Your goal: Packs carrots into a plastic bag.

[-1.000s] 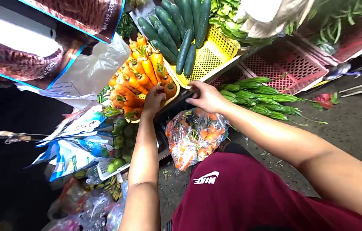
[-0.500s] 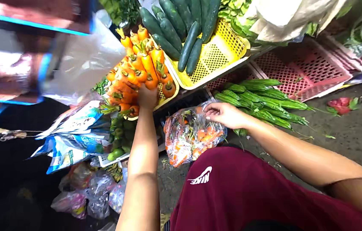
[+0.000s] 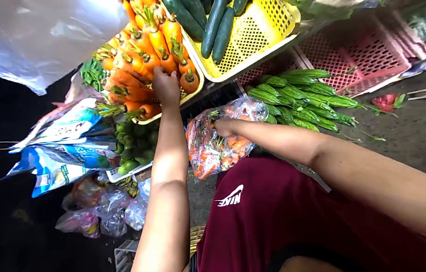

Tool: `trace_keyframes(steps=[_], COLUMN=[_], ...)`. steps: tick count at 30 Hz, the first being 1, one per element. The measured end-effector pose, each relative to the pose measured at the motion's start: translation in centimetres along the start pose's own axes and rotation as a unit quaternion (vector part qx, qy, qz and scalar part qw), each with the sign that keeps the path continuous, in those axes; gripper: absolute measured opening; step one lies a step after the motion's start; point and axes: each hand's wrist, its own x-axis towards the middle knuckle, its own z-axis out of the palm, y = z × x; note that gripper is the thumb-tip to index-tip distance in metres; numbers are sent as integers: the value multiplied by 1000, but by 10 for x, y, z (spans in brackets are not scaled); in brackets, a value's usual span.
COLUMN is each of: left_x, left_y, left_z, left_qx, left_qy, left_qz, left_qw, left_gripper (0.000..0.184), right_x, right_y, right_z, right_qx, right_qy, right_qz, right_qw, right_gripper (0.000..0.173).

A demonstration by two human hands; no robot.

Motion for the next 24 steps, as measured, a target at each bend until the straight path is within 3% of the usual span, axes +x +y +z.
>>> trace_keyframes(steps=[4, 8, 11, 13, 18, 24], left_x=[4, -30, -92, -138, -218, -228], left_y=[-12, -31, -69, -108, -181, -164], left_z=[-9, -50, -63, -54, -12, 1], left_qx=[-30, -120, -226, -253, -290, -235], left_qy=[-36, -56, -56, -114, -208, -275], left_qz=[8, 63, 124, 100, -17, 87], left_qw=[999, 989, 965, 956, 934, 928], left_gripper=[47, 40, 32, 29, 22, 22], right_x=[41, 52, 47, 46, 56, 48], right_y=[10, 15, 11, 12, 10, -5], right_z=[20, 28, 30, 35, 52, 50], right_qx=[148, 375, 353, 348, 499, 581], right_qy=[80, 211, 265, 301, 328, 305], right_qz=[105, 117, 104, 78, 1, -13], right_qw=[980, 895, 892, 885, 802, 755], right_gripper=[43, 43, 45, 44, 36, 37])
